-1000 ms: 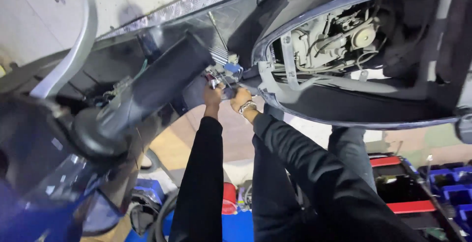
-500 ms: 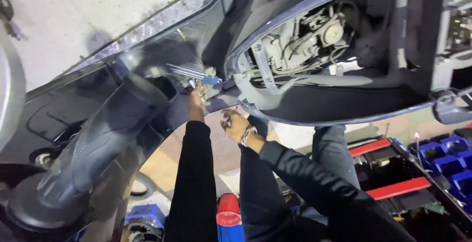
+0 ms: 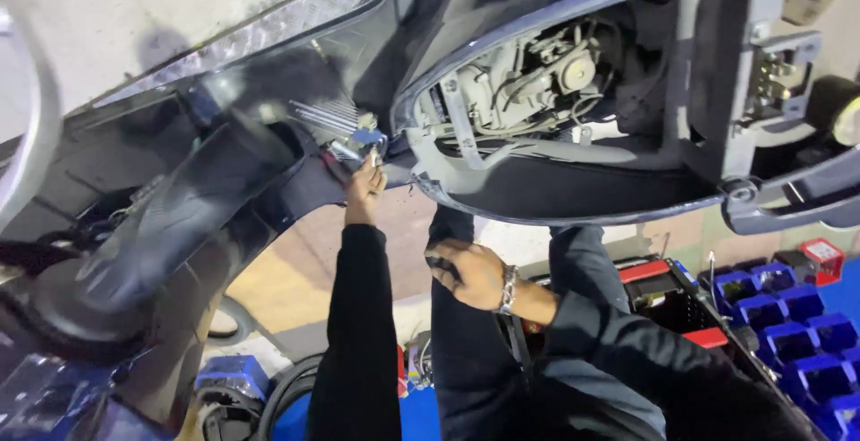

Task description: Inspecting the ignition system of a scooter by removing the spark plug for inspection and checking the electrical wiring and connectors.

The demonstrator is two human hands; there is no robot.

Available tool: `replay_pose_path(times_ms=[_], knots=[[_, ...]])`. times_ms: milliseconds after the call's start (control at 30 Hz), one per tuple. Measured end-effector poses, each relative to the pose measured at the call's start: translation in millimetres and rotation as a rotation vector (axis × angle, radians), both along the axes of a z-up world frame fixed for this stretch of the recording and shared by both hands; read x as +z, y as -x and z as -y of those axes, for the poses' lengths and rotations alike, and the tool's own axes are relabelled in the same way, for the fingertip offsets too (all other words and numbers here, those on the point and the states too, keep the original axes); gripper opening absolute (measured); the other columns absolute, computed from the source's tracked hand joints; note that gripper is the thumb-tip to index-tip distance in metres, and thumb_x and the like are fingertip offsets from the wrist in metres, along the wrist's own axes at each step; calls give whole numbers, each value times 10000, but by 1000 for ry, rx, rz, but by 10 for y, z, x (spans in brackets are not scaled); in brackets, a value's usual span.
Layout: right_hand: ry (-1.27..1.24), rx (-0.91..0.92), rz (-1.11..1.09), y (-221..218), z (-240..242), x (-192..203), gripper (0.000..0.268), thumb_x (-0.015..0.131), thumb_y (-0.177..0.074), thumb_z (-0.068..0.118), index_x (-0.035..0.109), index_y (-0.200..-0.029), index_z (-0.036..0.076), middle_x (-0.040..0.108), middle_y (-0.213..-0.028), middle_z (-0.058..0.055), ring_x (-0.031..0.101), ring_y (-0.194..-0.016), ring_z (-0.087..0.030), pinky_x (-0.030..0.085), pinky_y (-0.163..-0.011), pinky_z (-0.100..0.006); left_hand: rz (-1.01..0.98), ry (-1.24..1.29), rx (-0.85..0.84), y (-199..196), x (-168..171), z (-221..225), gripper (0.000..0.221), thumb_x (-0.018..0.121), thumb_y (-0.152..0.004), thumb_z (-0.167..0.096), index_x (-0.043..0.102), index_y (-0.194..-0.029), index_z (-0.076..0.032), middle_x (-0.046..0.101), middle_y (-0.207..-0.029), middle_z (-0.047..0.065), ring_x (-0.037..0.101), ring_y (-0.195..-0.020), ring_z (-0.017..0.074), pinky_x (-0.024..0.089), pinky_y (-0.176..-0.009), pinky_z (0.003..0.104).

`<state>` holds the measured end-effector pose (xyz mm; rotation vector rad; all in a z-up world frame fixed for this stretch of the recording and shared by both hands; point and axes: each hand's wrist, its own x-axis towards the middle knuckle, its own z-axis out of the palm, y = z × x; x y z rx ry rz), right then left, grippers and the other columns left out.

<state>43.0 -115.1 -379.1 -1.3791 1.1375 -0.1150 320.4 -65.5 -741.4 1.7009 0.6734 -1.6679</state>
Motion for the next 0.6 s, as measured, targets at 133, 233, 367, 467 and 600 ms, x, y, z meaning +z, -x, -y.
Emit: replay_pose_path(times_ms=[133, 233, 367, 467, 600], knots=[[33, -99, 116, 66, 378, 232, 180, 662, -922, 176, 730, -1065, 90, 761, -904, -143, 744, -840, -403, 614, -714, -476, 84, 77, 142, -60, -7, -169, 377, 781, -955, -373, 601, -1175, -126, 639, -1133, 74, 644, -949, 164, 621, -818, 242], [123, -207, 216, 207, 852, 338, 152, 664, -953, 155, 734, -1039, 50, 740, -850, -182, 732, -816, -448, 608, -693, -493, -390, 665, 367, -211, 169, -231, 494, 450, -1106, -283, 407, -615, -256, 195, -523, -159, 112, -483, 24, 220, -566, 135], [284, -233, -19, 338, 1314, 330, 144, 704, -962, 158, 712, -990, 17, 709, -834, -188, 713, -798, -440, 577, -702, -478, -17, 360, 497, -326, 960, 26, 166, 576, -1048, -216, 622, -971, -76, 595, -848, 15, 612, -791, 151, 556, -699, 291], [264, -284, -45, 298, 1244, 256, 151, 708, -960, 178, 713, -1006, 35, 718, -844, -161, 720, -803, -411, 574, -708, -456, 34, 316, 495, -567, 894, -42, 191, 577, -1030, -259, 574, -932, -96, 563, -870, 30, 598, -821, 180, 535, -695, 318], [182, -346, -71, 117, 1130, 283, 158, 715, -947, 187, 707, -916, 32, 707, -755, -142, 723, -722, -378, 566, -641, -411, -1, 580, 264, -988, 154, -191, 1031, 908, -366, -741, 570, -1196, -232, 568, -1075, 28, 596, -990, 141, 552, -847, 285]])
